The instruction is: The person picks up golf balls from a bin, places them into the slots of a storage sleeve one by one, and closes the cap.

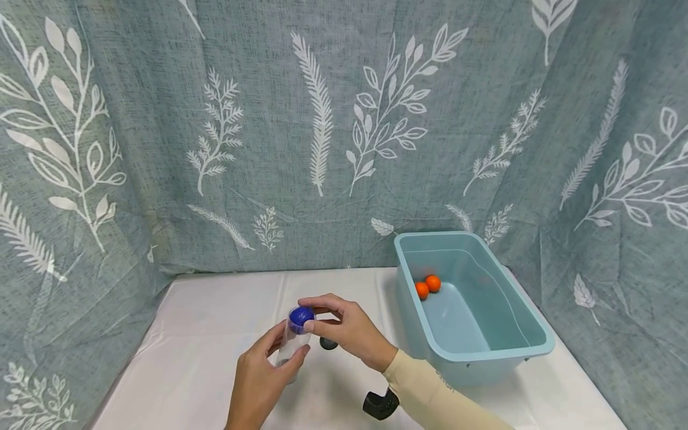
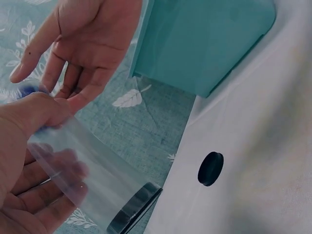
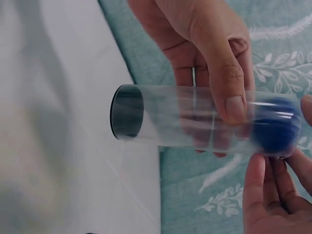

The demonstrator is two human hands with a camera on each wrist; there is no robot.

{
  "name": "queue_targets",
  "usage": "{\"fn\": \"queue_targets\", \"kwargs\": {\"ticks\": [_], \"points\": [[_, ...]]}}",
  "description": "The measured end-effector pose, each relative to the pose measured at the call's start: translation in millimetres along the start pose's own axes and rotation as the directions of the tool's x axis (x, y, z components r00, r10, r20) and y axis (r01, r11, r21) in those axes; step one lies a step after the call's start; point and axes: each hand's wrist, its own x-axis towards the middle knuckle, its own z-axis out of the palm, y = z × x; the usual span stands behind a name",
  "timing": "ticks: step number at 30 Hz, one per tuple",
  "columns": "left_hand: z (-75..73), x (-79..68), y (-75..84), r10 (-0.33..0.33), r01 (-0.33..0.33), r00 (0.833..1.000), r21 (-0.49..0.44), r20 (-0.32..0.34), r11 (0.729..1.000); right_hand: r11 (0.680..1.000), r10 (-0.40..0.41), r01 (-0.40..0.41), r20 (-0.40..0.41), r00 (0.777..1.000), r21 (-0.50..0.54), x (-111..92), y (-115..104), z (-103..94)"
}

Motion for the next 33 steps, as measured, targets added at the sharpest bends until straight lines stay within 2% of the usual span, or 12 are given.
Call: {"fn": "queue_targets", "kwargs": {"ticks": [8,17,25,33], "points": [[3.8,-1.3,-4.0,0.032,-0.032,0.999,0.011,-0.006,0.999,0.999,-0.012,0.013,-0.036,0.999,0.038,-1.4,1.9,-4.4],[8.2,-1.4,-6.5,0.018,-0.019,1.000,0.022,0.002,1.000,0.999,-0.043,0.041,-0.082,0.996,-0.020,-2.7,-9.3,-25.1],[13.7,-1.8,-13.0,0.007,-0.009,0.999,0.032,0.035,0.999,1.000,-0.028,0.026,-0.171,0.985,-0.016,-5.7,-36.2,-63.4],[17.2,-4.0,-15.4,-0.012,0.011,0.997,0.019,0.070,1.000,0.996,0.028,-0.049,-0.264,0.964,-0.072,-5.9,-49.1,-121.6]]}}
